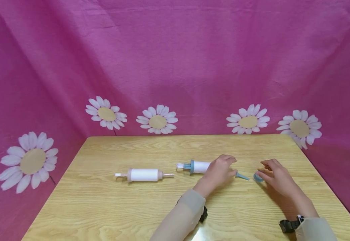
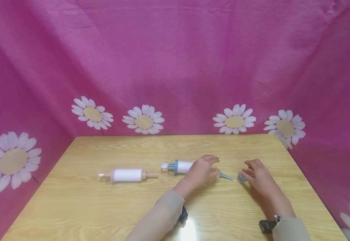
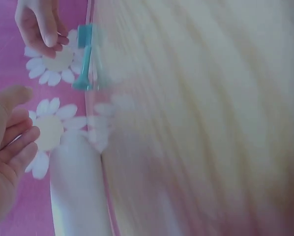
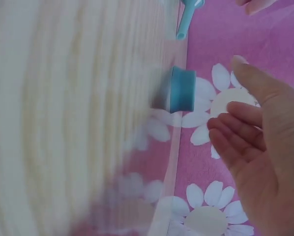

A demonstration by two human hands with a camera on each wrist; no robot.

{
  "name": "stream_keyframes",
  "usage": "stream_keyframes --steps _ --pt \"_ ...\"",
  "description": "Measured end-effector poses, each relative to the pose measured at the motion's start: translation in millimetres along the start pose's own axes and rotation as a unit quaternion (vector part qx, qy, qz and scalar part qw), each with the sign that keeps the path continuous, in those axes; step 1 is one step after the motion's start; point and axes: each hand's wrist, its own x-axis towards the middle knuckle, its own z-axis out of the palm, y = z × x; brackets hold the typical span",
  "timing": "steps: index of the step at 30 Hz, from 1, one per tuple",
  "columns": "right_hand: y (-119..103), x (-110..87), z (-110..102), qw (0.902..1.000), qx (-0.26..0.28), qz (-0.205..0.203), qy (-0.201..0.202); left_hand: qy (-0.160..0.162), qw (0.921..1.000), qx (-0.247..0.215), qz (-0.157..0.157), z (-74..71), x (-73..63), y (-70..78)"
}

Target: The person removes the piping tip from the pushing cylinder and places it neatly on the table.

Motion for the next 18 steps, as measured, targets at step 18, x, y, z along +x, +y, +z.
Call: stream_keyframes --steps 18 --pt "-41 12.1 25 0.9989 0.032 -0.022 0.026 0.078 0.9916 -0.087 -0.054 -36.7 -30.5 -51.0"
